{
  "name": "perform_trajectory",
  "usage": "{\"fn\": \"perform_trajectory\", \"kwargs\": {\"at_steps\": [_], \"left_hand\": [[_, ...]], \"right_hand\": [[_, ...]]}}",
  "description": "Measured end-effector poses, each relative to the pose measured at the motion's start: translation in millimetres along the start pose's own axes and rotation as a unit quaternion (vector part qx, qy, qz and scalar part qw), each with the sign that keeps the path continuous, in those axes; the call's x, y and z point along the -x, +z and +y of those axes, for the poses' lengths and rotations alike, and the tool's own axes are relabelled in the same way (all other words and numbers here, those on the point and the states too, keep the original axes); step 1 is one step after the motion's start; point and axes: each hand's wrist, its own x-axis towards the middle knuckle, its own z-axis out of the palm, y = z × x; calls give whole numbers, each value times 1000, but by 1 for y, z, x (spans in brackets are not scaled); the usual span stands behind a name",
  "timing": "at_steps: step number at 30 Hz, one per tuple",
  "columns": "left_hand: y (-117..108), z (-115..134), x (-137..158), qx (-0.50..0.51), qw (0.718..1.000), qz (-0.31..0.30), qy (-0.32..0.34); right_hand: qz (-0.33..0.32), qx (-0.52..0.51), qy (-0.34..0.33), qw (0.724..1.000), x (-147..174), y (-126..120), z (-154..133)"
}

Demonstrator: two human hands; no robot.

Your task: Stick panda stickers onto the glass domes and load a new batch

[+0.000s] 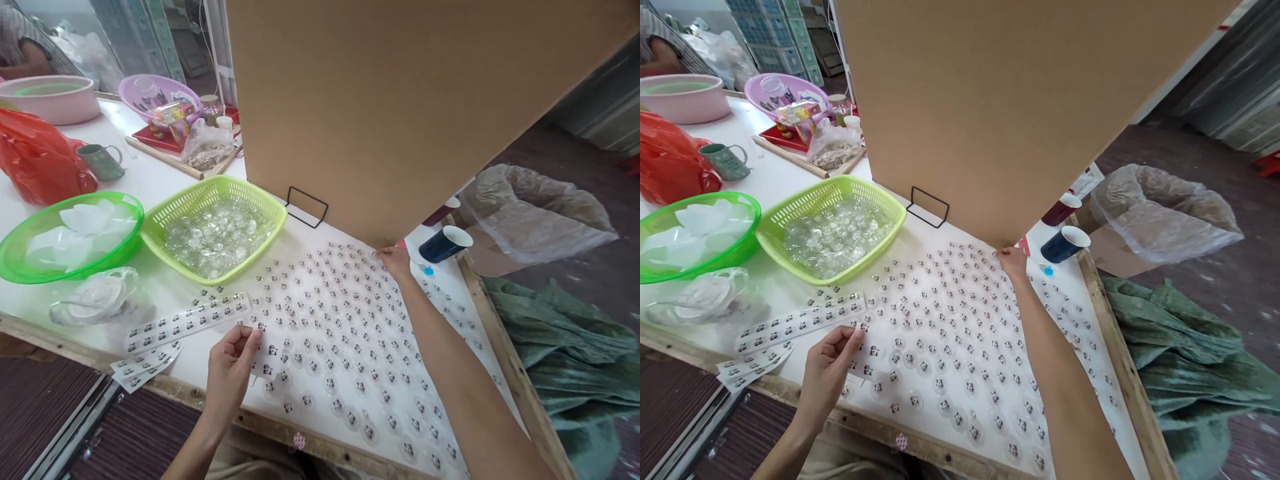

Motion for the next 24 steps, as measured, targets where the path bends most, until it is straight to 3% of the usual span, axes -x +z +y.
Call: {"fn": "perform_trajectory", "kwargs": {"at_steps": [11, 16, 19, 20, 22, 24], "left_hand": [[-7, 3, -2, -42, 999, 13, 23], [-12, 4, 2, -57, 997, 32, 33], [-12, 4, 5, -56, 997, 48, 36], [-12, 5, 6, -56, 997, 48, 37], [-12, 7, 8, -59, 996, 46, 41], [-15, 11, 10, -64, 996, 50, 47]], "right_hand": [[25, 109, 9, 994, 7, 12, -9], [39, 106, -32, 993, 41, 8, -29], [16, 80, -124, 989, 101, 22, -51], [-20, 57, -204, 977, 127, 29, -59], [-107, 23, -351, 930, 183, 47, -75], [-202, 36, -463, 862, 231, 65, -86]]}}
